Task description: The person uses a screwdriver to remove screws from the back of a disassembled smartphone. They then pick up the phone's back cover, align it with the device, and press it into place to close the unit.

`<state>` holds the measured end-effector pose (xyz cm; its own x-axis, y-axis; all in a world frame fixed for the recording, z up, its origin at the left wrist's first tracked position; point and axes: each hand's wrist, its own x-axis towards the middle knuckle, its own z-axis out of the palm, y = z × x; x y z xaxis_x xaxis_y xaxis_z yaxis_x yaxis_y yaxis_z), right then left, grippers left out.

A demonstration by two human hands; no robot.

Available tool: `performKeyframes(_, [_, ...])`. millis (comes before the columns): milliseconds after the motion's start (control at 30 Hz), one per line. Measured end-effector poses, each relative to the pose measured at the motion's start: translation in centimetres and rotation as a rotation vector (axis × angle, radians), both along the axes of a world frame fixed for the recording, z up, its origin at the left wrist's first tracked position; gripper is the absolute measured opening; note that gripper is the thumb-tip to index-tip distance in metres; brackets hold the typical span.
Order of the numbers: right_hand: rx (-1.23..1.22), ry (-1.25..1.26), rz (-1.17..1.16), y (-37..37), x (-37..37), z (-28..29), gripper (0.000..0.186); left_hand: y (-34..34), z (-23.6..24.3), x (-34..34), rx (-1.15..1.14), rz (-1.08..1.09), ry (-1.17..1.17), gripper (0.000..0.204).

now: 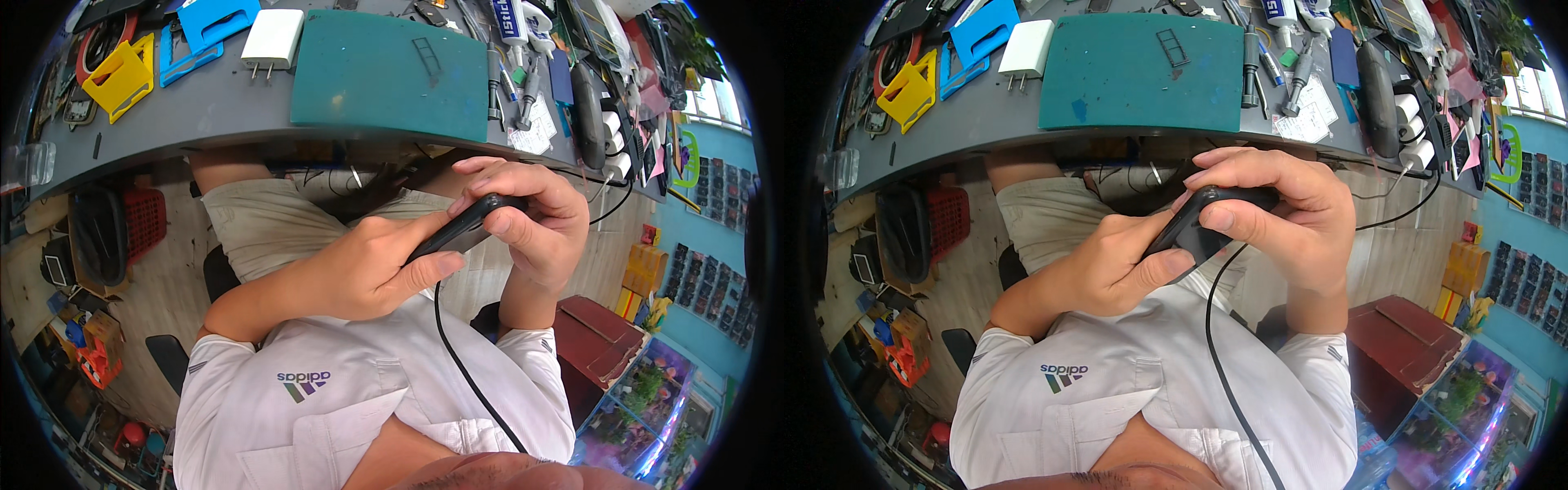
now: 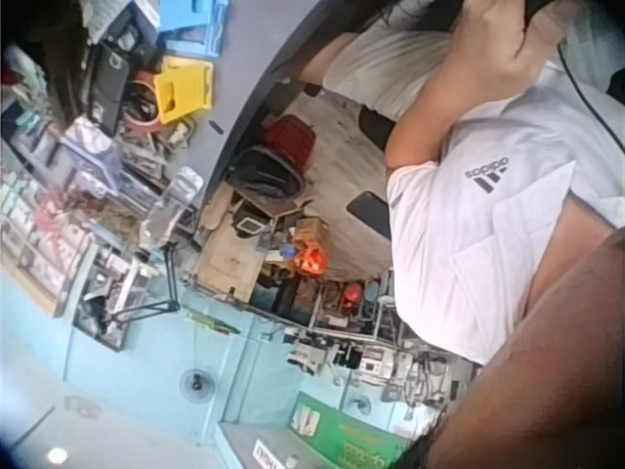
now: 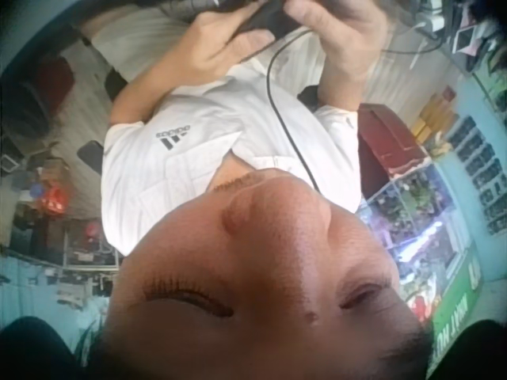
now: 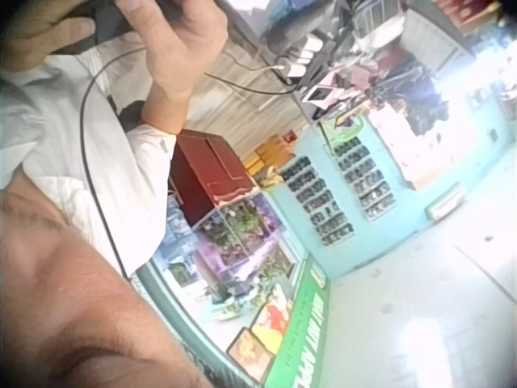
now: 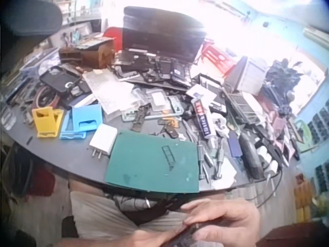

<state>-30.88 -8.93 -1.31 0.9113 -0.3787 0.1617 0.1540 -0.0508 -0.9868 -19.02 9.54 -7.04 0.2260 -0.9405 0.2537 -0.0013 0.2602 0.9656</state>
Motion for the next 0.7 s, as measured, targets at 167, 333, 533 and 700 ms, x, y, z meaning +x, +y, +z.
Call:
performKeyframes(167, [0.049, -0.01, 0.048, -0.5, -0.1, -0.6, 0.027, 0.3, 0.5, 0.5, 0.038, -0.001, -0.071, 0.052])
performKeyframes(333, [0.054, 0.033, 0.071, -0.6, -0.5, -0.6, 0.03, 0.5, 0.3, 0.8, 0.014, 0.004, -0.193, 0.055])
performKeyframes(533, [0.158, 0.054, 0.117, -0.5, -0.5, -0.1, 0.028, 0.8, 0.6, 1.1, 0.055, -0.019, -0.248, 0.055])
performKeyframes(700, [0.136, 0.023, 0.156, -0.2, 0.0, -0.4, 0.027, 1.2, 0.3, 1.0, 0.056, 0.025, -0.27, 0.054])
